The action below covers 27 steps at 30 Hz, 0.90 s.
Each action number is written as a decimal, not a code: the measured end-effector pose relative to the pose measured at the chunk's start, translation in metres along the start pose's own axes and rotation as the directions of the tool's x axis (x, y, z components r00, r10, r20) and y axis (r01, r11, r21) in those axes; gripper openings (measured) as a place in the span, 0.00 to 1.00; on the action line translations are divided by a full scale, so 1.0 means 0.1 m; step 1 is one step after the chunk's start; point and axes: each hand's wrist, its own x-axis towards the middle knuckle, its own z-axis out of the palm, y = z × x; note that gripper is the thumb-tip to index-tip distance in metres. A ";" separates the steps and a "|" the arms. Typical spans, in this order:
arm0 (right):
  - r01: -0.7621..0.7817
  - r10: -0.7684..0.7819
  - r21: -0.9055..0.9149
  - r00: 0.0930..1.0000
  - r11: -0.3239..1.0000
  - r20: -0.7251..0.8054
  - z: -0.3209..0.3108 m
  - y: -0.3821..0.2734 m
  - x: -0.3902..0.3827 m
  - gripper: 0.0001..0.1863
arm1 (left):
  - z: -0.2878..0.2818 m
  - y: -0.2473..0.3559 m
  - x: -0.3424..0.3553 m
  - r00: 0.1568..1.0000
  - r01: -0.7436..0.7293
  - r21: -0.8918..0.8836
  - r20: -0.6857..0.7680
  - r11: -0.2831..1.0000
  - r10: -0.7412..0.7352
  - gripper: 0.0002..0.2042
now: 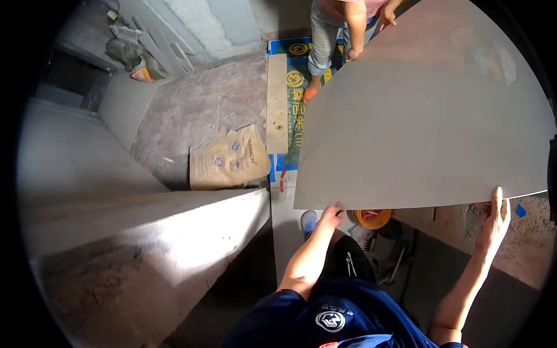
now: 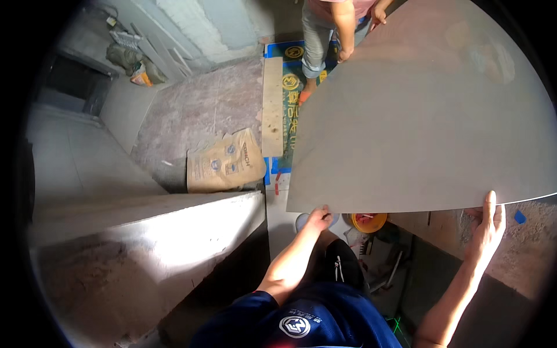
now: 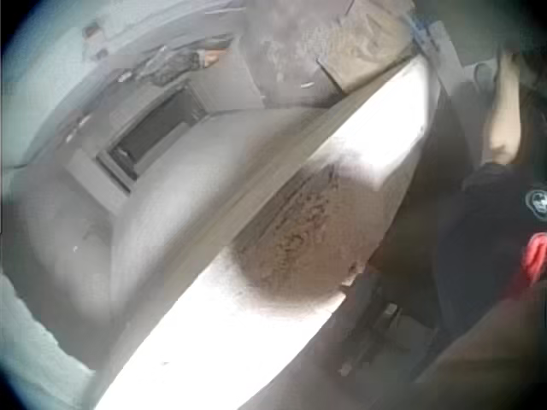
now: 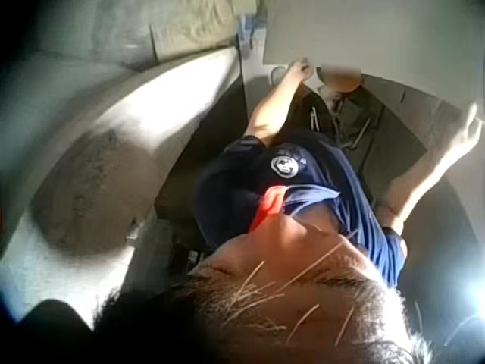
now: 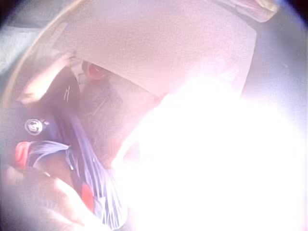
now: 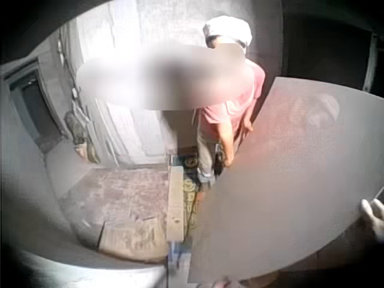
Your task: The person moves a large tile from a staging area to a prepared floor section with a second person, aligns it with existing tiles and a laser level, and then uses a wooden block and a hammer to tap the tile into place, checking the alignment with tape and a small level.
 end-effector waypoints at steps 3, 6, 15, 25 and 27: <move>0.069 -0.069 -0.091 0.998 0.993 0.006 -0.13 0.10 -0.18 0.17 | -0.23 -0.22 -0.15 0.998 0.019 -0.036 -0.063 0.999 -0.021 0.07; 0.059 -0.058 -0.066 0.998 0.996 0.019 -0.23 0.31 -0.22 0.17 | -0.45 -0.33 -0.28 0.995 0.017 -0.039 -0.102 0.999 -0.020 0.07; -0.012 0.015 -0.032 0.996 0.999 0.092 -0.93 0.74 -0.74 0.21 | -1.17 -0.50 -0.48 0.993 -0.086 0.003 0.081 0.996 0.086 0.04; 0.085 -0.090 0.071 0.994 0.994 0.066 -1.20 1.17 -1.62 0.26 | -2.23 -0.86 -0.02 0.992 -0.104 0.066 0.076 0.992 0.098 0.09; 0.062 -0.046 -0.074 0.980 0.995 0.194 -1.42 1.34 -1.43 0.29 | -2.62 -0.94 0.35 0.766 -0.624 0.684 0.440 0.378 0.469 0.10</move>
